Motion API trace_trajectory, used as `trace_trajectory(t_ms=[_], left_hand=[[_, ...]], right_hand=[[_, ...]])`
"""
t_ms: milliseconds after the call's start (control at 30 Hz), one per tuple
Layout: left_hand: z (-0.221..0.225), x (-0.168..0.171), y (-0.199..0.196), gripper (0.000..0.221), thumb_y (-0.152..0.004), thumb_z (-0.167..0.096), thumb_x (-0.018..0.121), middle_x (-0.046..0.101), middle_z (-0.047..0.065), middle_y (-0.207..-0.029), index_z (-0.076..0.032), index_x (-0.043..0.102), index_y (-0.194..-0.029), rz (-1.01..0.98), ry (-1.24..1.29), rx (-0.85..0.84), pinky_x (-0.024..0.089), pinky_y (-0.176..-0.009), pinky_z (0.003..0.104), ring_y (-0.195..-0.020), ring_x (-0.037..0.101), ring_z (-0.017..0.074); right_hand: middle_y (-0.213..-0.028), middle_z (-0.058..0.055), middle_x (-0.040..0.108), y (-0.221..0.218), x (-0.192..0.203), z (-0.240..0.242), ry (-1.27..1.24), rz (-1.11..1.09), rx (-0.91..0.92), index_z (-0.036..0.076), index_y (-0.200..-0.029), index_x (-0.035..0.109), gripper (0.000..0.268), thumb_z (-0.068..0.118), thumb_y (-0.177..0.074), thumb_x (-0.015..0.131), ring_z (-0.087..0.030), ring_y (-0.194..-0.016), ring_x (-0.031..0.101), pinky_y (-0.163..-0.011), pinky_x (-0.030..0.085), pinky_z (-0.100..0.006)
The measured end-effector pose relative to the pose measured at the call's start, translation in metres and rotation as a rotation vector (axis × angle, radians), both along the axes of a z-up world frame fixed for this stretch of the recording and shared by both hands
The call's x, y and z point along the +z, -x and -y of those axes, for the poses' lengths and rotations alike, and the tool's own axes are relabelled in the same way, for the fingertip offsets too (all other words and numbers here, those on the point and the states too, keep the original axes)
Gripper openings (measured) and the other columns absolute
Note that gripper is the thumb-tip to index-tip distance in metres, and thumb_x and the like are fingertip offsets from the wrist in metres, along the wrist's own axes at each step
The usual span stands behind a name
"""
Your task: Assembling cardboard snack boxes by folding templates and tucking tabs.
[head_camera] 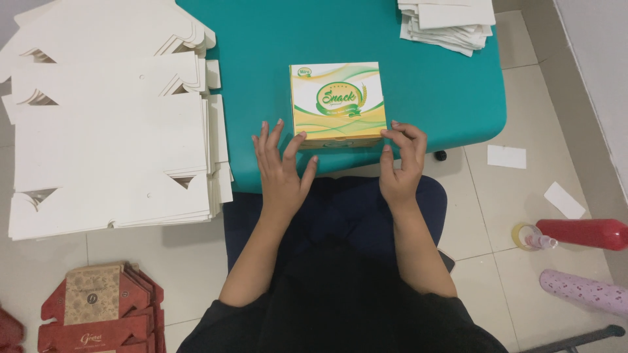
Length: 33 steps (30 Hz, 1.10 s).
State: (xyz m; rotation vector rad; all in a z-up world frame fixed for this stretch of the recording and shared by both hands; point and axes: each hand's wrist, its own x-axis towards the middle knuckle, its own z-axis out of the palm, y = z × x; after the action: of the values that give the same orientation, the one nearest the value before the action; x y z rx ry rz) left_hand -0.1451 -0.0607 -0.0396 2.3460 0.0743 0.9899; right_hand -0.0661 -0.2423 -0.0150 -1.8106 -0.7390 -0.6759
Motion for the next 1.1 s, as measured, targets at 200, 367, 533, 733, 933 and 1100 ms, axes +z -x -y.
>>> trace_trajectory(t_ms=[200,367,533,733,933,1100], left_hand=[[-0.005,0.002,-0.001,0.063,-0.086,-0.018,0.072,0.037,0.02,-0.141,-0.012,0.039,-0.139,0.024,0.079,-0.082,0.026,-0.107,0.065,-0.135,0.033,0.0437],[-0.005,-0.005,-0.002,0.063,-0.087,-0.016,0.069,0.043,0.023,-0.138,-0.007,0.036,-0.14,-0.012,0.097,-0.141,0.037,-0.103,0.061,-0.128,0.045,0.0414],[-0.005,-0.007,-0.001,0.065,-0.087,-0.018,0.07,0.043,0.024,-0.14,-0.006,0.035,-0.141,0.001,0.05,-0.114,0.04,-0.103,0.056,-0.126,0.048,0.0395],[-0.001,0.004,0.004,0.076,-0.088,-0.017,0.069,0.033,0.025,-0.148,-0.008,0.022,-0.148,0.029,0.058,-0.135,0.034,-0.108,0.057,-0.134,0.039,0.0411],[0.013,0.016,0.01,0.096,-0.087,-0.014,0.069,0.015,0.03,-0.153,-0.002,-0.003,-0.15,-0.08,0.406,-0.251,0.025,-0.11,0.061,-0.139,0.024,0.0463],[0.006,0.023,0.005,0.084,-0.091,-0.027,0.069,0.012,0.021,-0.157,-0.007,0.014,-0.152,-0.003,0.145,-0.166,0.014,-0.115,0.061,-0.145,0.014,0.0412]], right_hand=[[-0.101,-0.008,0.052,0.001,0.002,0.005,-0.042,-0.059,-0.017,0.005,-0.109,0.059,0.018,0.005,-0.096,0.047,-0.033,-0.105,0.057,-0.088,0.047,-0.048],[-0.101,-0.009,0.055,0.001,0.002,0.0,-0.049,-0.043,-0.005,0.003,-0.108,0.061,0.02,-0.001,-0.094,0.047,-0.034,-0.106,0.058,-0.088,0.048,-0.048],[-0.1,-0.011,0.057,-0.002,-0.008,-0.001,0.016,0.06,-0.028,0.001,-0.106,0.061,0.019,-0.003,-0.093,0.048,-0.036,-0.103,0.06,-0.086,0.049,-0.049],[-0.126,-0.016,0.049,0.007,-0.005,0.003,0.09,0.036,-0.045,0.003,-0.125,0.05,0.03,0.004,-0.094,0.049,-0.037,-0.119,0.051,-0.095,0.047,-0.051],[-0.149,-0.019,0.031,0.009,-0.025,-0.001,-0.037,-0.265,0.19,0.004,-0.15,0.018,0.06,0.002,-0.097,0.046,-0.037,-0.135,0.032,-0.106,0.036,-0.051],[-0.151,-0.018,0.03,-0.006,-0.002,0.0,0.221,0.022,0.025,0.004,-0.148,0.029,0.062,0.03,-0.098,0.055,-0.038,-0.139,0.028,-0.113,0.025,-0.054]])
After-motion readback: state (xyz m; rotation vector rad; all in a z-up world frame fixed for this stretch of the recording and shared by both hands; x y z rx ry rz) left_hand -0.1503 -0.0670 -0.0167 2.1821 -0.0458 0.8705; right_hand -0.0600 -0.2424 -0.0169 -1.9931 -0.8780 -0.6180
